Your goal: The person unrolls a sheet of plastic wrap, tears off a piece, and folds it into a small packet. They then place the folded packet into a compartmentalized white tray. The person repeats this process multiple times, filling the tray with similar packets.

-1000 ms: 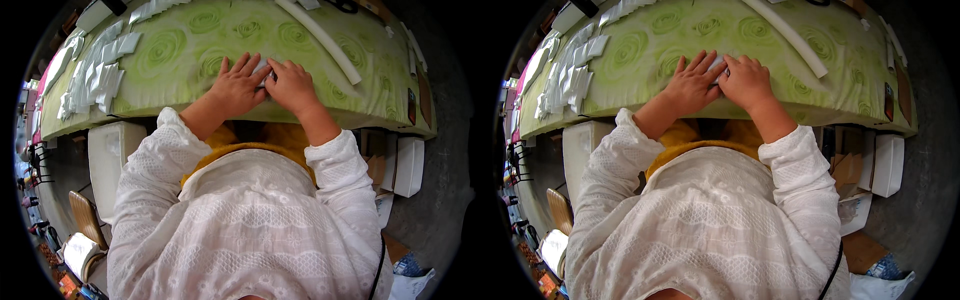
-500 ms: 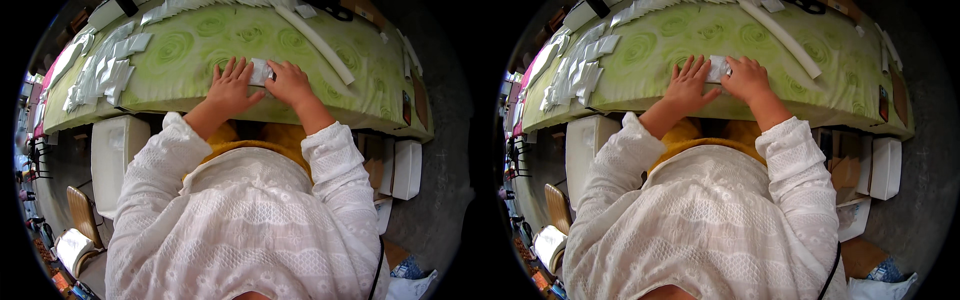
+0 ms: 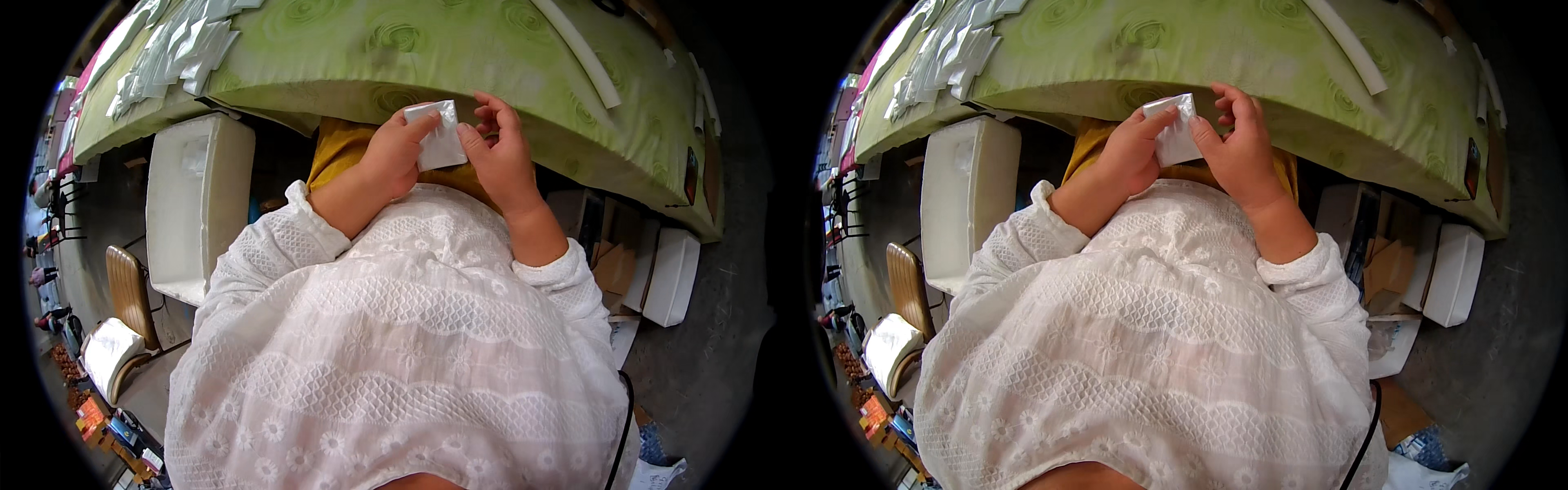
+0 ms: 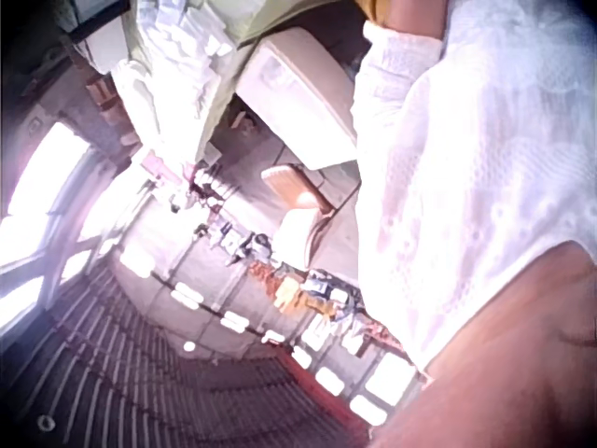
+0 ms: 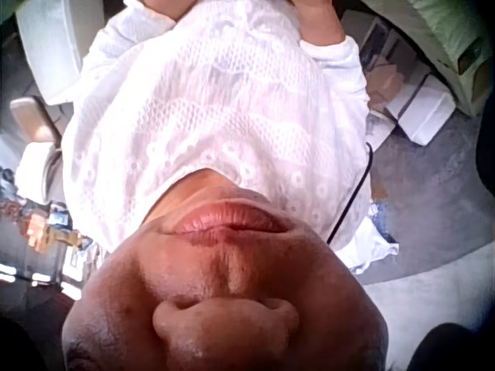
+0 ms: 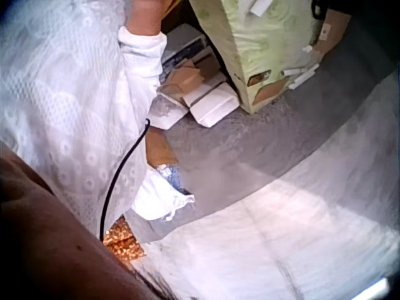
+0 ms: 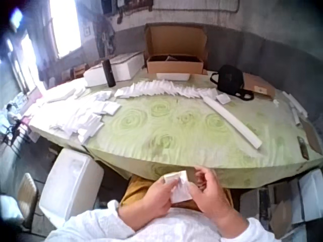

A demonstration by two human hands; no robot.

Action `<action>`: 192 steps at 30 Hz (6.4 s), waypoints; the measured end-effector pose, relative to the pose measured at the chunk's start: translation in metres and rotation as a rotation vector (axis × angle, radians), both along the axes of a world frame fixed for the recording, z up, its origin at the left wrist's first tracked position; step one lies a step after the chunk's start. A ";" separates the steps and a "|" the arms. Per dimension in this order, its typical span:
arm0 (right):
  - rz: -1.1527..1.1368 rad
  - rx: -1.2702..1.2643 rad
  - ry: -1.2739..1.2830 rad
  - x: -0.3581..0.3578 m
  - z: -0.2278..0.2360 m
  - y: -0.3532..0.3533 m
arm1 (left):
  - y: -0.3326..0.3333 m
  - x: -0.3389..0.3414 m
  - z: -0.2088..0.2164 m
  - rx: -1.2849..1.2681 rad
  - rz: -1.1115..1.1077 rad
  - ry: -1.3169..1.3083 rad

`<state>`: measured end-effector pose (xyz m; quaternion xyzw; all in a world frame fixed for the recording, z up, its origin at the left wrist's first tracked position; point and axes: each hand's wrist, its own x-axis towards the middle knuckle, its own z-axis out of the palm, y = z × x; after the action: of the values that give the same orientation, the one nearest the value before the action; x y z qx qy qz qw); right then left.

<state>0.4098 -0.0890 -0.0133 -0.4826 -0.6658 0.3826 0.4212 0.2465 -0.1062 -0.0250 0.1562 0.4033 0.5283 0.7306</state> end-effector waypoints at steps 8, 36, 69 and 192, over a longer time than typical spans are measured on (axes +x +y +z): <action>0.021 0.003 0.229 -0.007 -0.044 -0.019 | -0.008 0.011 -0.018 -0.070 0.005 -0.127; -0.237 0.620 -0.492 0.069 -0.009 0.149 | -0.020 0.002 -0.007 0.145 -0.021 0.104; -0.167 0.160 -0.275 0.095 -0.025 0.202 | -0.034 -0.114 0.033 0.400 0.302 0.060; 0.583 -0.931 0.515 -0.416 0.051 0.137 | 0.052 -0.353 0.002 0.426 0.558 1.867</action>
<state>-0.0060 0.0477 0.0378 -0.3056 -0.4101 0.8378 0.1912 -0.1064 -0.0542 -0.0228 0.5366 0.7353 0.4077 -0.0729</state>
